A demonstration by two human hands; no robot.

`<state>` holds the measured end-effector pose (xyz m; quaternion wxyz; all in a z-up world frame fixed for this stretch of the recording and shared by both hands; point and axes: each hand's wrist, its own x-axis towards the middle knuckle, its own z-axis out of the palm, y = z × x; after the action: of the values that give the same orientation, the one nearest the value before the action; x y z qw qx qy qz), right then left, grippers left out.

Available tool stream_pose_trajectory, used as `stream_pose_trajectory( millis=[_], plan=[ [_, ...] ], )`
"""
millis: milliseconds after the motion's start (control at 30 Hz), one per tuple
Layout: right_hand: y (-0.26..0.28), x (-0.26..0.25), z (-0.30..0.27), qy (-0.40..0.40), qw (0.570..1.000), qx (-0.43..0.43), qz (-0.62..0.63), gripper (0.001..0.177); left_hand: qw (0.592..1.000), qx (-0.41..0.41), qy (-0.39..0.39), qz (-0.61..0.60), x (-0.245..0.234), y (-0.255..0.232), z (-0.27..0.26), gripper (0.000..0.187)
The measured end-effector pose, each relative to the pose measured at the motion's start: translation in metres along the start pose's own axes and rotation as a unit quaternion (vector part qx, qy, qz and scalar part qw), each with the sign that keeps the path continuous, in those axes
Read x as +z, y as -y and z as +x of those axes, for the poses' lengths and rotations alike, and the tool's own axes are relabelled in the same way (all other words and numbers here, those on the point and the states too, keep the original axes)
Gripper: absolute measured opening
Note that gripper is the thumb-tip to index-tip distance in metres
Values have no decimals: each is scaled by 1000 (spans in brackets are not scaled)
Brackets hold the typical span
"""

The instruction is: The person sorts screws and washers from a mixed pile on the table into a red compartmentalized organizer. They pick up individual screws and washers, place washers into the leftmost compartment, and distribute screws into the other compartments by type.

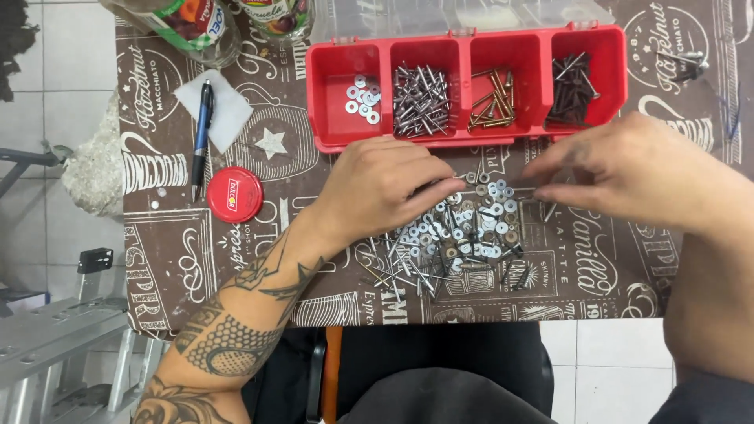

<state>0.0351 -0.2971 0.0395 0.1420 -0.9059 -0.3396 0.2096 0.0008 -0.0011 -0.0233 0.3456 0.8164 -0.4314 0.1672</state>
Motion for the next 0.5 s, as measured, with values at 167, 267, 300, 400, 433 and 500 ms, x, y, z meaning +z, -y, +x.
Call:
stream_pose_trajectory(
  millis=[167,267,300,400,433,500],
  plan=[
    [9,10,3,-22,998,-57,-13,27,997,34,21,70,3,0,-4,29],
    [15,31,9,-203,957,-148,-142,24,994,34,42,91,1,-1,-3,30],
    [16,39,12,-193,953,-157,-173,27,994,40,30,98,1,-1,-3,28],
    [16,51,20,-185,948,-156,-205,27,993,45,7,113,-3,-1,-1,27],
    [16,54,22,-187,950,-141,-207,23,992,46,-2,118,-4,0,-1,27],
    [17,49,21,-179,954,-131,-203,21,991,41,-4,125,-5,1,-2,26]
  ],
)
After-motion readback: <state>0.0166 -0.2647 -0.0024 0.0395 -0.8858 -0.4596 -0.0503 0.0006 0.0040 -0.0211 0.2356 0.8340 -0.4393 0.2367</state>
